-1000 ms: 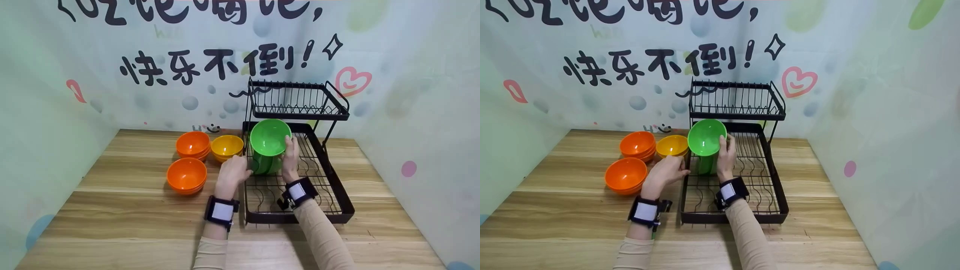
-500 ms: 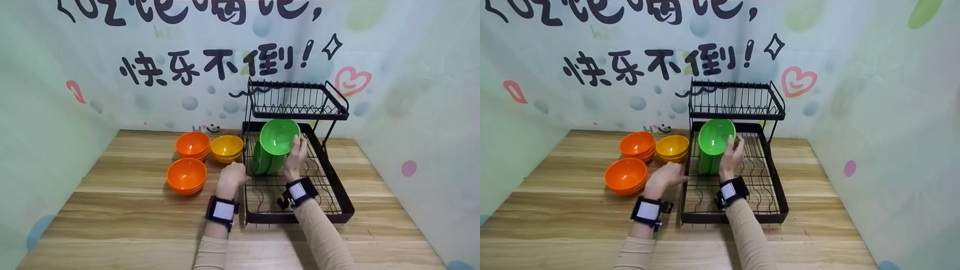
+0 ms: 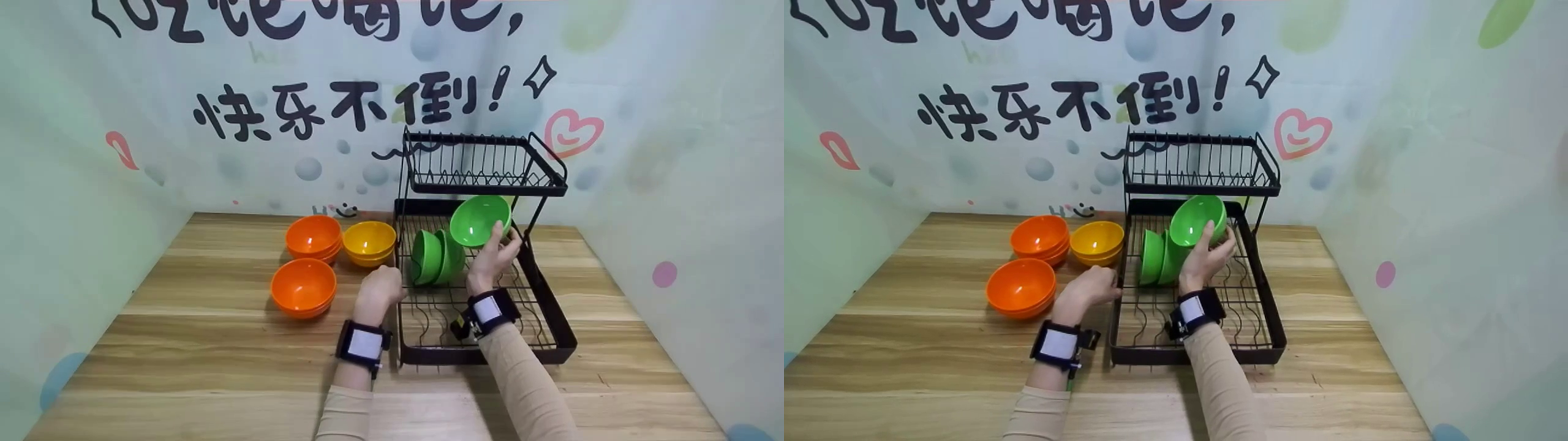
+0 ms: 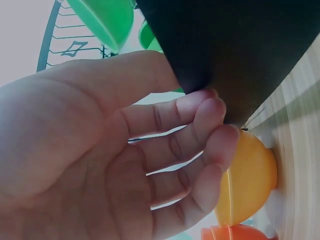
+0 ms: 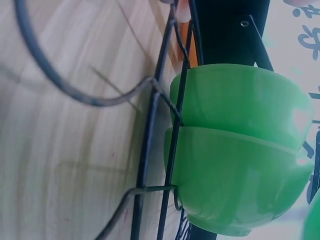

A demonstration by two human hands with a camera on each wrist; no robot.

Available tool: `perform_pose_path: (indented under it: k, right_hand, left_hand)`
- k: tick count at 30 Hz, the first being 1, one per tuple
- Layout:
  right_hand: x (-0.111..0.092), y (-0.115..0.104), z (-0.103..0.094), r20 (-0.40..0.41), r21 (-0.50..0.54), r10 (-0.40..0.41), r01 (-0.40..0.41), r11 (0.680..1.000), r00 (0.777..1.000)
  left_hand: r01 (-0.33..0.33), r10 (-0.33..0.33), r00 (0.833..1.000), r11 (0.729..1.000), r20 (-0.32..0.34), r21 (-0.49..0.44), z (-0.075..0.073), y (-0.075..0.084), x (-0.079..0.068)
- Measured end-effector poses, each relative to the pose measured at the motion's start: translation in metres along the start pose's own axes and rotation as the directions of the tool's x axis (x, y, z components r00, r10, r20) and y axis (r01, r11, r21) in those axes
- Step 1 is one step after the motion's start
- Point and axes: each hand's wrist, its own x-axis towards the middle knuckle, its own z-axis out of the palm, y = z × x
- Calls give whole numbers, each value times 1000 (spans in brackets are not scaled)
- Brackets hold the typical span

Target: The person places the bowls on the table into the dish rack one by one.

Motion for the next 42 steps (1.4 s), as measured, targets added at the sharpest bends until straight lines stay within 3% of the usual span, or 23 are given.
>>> perform_pose_path:
  k: [7, 12, 19, 25, 42]
  right_hand:
    - [4, -1, -1, -78, -35, 26, -28, 999, 997]
    - [6, 0, -2, -91, -102, 38, -47, 994, 995]
    - [8, 1, -5, -82, -185, 57, -71, 980, 995]
    - [8, 2, -7, -62, -184, 79, -89, 979, 995]
    - [4, 4, -9, 24, -344, 60, -48, 938, 998]
  left_hand:
    - [-11, 11, 1000, 1000, -11, 3, 0, 0, 1]
    - [-11, 11, 1000, 1000, -8, 1, 0, 0, 1]
    - [3, -3, 1000, 1000, 9, 4, -1, 0, 2]
    - [9, -9, 1000, 1000, 25, -5, -2, 0, 1]
    - [2, -2, 1000, 1000, 22, 2, -1, -1, 2]
